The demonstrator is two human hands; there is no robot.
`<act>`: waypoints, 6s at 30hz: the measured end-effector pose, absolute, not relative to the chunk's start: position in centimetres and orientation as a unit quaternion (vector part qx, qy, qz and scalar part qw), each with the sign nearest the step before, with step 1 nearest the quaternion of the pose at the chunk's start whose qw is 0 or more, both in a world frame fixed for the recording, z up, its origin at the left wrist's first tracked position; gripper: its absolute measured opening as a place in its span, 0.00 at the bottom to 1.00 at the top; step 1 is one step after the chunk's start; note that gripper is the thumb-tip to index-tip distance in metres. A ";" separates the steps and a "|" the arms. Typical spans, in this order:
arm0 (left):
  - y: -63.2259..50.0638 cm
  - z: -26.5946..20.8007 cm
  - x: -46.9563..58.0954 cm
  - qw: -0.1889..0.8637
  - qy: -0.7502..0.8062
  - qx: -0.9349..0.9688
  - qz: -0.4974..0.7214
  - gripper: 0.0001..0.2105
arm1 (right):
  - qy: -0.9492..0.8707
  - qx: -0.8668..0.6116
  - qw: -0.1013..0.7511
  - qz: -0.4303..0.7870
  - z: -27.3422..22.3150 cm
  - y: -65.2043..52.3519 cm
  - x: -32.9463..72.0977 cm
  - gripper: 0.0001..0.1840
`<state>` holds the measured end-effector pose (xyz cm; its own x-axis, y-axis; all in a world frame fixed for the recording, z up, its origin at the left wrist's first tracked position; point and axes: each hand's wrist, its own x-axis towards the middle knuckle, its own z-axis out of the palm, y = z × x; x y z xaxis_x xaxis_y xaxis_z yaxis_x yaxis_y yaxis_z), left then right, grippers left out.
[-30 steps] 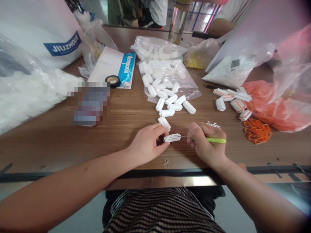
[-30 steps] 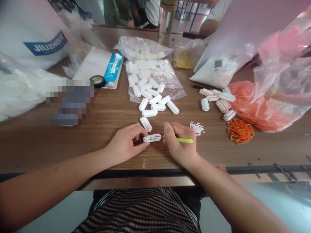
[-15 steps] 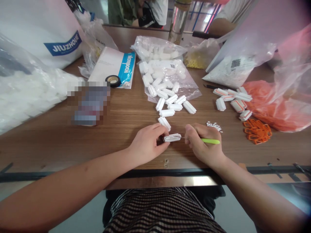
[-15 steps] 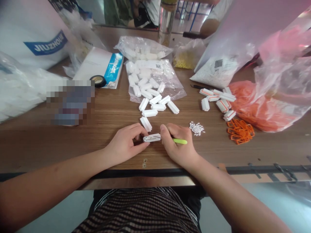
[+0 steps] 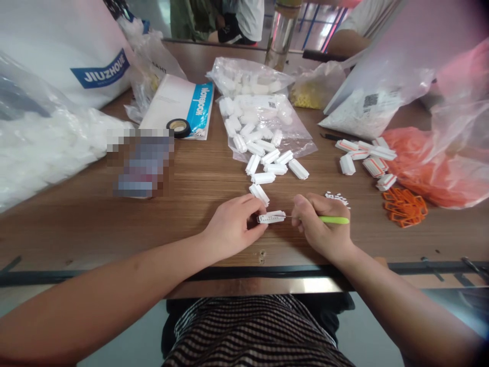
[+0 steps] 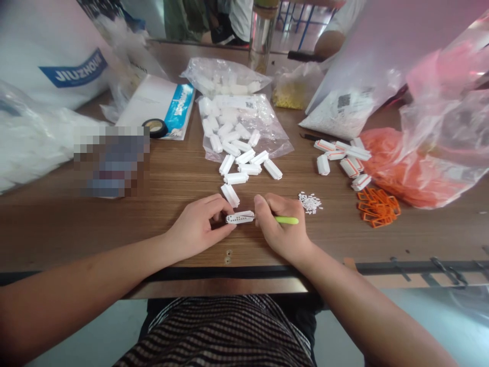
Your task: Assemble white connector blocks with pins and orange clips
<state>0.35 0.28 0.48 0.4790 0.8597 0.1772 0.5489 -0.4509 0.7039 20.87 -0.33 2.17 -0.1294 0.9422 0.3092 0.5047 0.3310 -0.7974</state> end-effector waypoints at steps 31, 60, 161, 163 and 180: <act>0.3 0.6 0.3 0.297 0.435 0.809 0.262 0.02 | -0.693 -0.525 0.421 0.258 2.5 -0.6 20.8 0.24; 0.2 0.9 0.3 0.293 0.432 0.810 0.268 0.03 | -0.721 -0.519 0.402 0.222 2.8 -0.7 20.6 0.24; 0.3 0.5 0.1 0.294 0.429 0.812 0.266 0.02 | -0.670 -0.557 0.415 0.262 2.4 -0.1 21.2 0.24; 0.3 0.5 0.1 0.296 0.427 0.811 0.267 0.02 | -0.670 -0.562 0.412 0.256 2.4 -0.1 21.1 0.24; 0.2 0.6 0.2 0.305 0.428 0.807 0.270 0.02 | -0.667 -0.546 0.432 0.266 2.3 -0.1 21.1 0.25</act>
